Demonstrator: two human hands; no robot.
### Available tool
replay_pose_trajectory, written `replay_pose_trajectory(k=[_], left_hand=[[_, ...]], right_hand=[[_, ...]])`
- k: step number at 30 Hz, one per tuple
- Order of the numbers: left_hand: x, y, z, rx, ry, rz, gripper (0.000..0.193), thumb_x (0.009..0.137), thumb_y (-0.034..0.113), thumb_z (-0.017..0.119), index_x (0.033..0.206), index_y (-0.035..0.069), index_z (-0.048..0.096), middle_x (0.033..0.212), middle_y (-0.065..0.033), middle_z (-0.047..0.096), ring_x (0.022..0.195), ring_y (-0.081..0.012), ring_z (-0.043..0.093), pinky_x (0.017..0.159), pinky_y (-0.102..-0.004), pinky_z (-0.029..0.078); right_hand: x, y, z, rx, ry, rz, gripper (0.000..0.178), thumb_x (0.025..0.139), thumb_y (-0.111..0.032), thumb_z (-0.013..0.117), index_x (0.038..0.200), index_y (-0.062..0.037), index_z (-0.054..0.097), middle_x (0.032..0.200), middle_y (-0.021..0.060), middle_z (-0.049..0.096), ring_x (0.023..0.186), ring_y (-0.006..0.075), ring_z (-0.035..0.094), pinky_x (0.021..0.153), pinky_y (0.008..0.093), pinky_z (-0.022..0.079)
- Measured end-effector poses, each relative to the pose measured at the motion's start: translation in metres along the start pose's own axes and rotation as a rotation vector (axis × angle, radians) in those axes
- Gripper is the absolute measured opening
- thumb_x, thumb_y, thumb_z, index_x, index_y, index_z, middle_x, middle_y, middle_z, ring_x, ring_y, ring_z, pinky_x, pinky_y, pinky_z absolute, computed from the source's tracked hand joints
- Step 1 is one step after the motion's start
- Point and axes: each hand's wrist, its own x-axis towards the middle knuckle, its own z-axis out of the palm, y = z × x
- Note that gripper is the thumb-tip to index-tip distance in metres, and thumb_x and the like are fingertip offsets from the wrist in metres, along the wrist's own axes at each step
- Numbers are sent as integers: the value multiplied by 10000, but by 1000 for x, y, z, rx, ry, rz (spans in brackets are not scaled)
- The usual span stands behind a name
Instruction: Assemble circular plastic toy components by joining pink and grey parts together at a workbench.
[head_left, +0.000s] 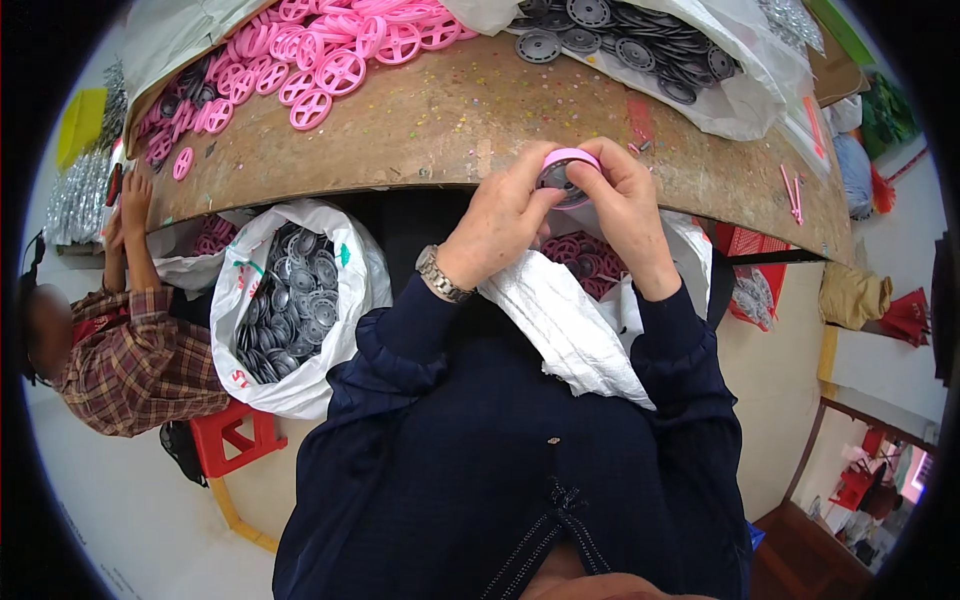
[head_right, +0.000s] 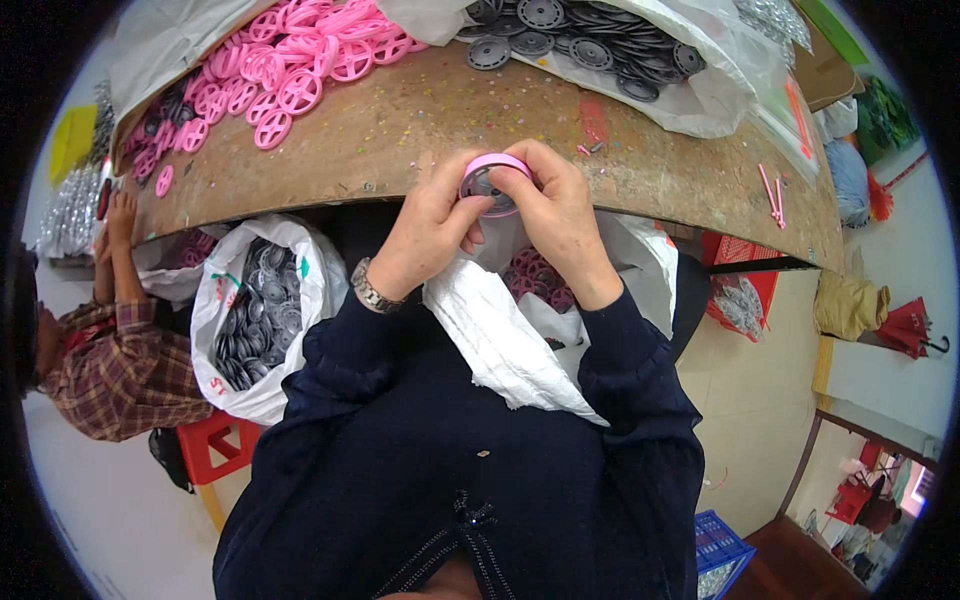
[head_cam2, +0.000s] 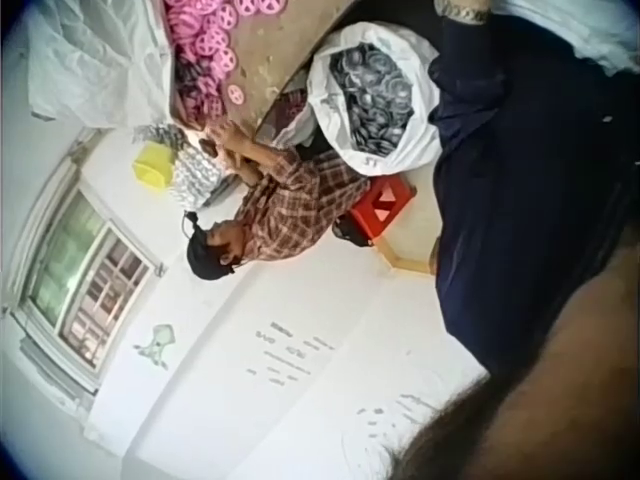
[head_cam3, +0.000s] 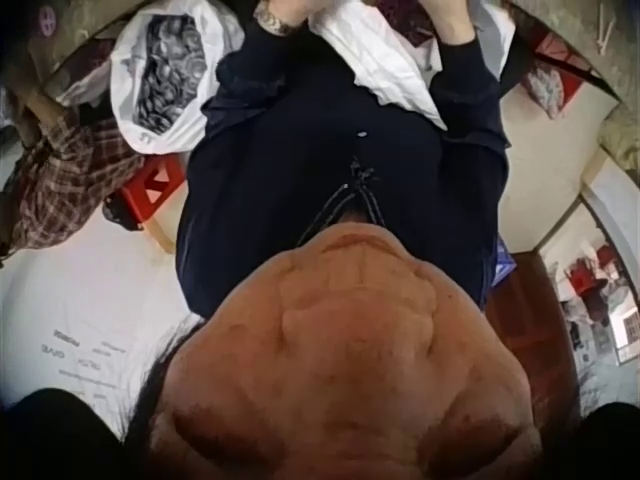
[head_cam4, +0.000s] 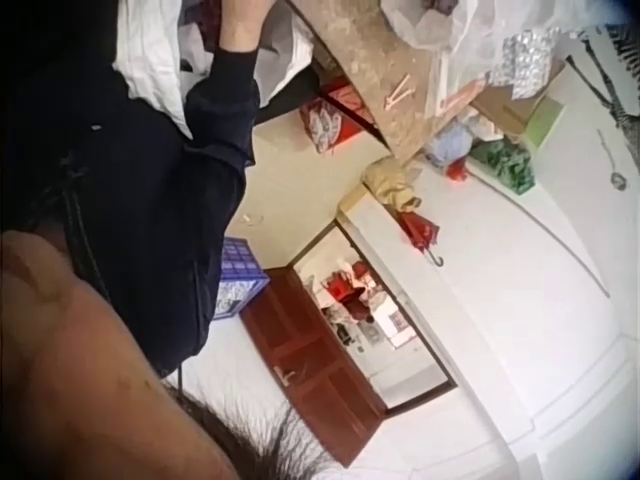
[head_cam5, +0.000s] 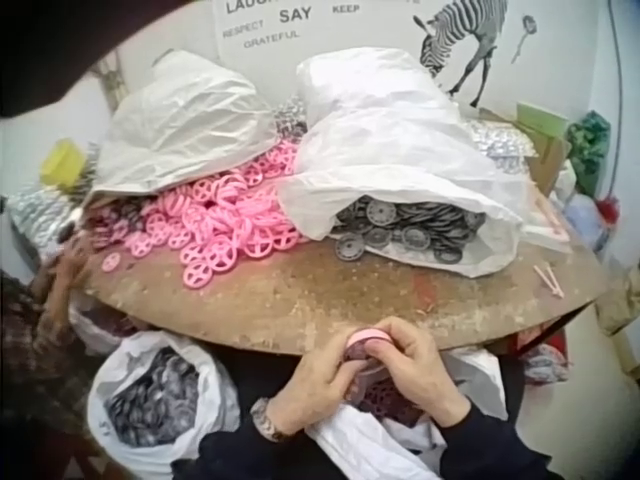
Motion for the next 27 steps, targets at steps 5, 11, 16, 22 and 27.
replay_pose_trajectory(k=[5,11,16,22,27], left_hand=[[4,-13,0,261,82,341,420,890,151,638,1272,22,520,904,-170,652,779,-312,661,702,-387,514],[25,-25,-89,732,517,440,428,872,228,677,1218,-6,584,1097,-201,611,1026,-380,551,936,-450,424],[57,-59,-170,1235,699,244,597,862,402,699,1314,49,531,1155,-203,587,1109,-367,524,917,-498,438],[78,-81,-205,1442,731,-63,776,789,552,718,1356,67,502,1105,-210,628,1066,-396,572,855,-523,478],[80,-90,-210,1441,774,-9,672,758,514,752,1230,67,579,1044,-185,636,1025,-386,585,825,-521,484]], right_hand=[[0,-3,-23,13,-153,76,101,947,-84,591,1000,-5,626,911,-23,629,860,54,564,750,217,458],[-13,-35,-53,-704,-405,124,152,877,-133,659,936,6,640,749,61,587,706,114,553,645,273,455],[-32,-19,-70,-1061,-515,160,293,822,-295,694,920,-19,680,819,183,676,790,351,657,688,423,497],[-24,-21,-67,-1051,-447,35,265,846,-282,678,894,-21,681,806,167,676,786,347,656,695,413,504],[-4,-41,-54,-864,-507,63,203,866,-199,662,931,-7,673,809,153,674,751,297,657,695,373,505]])
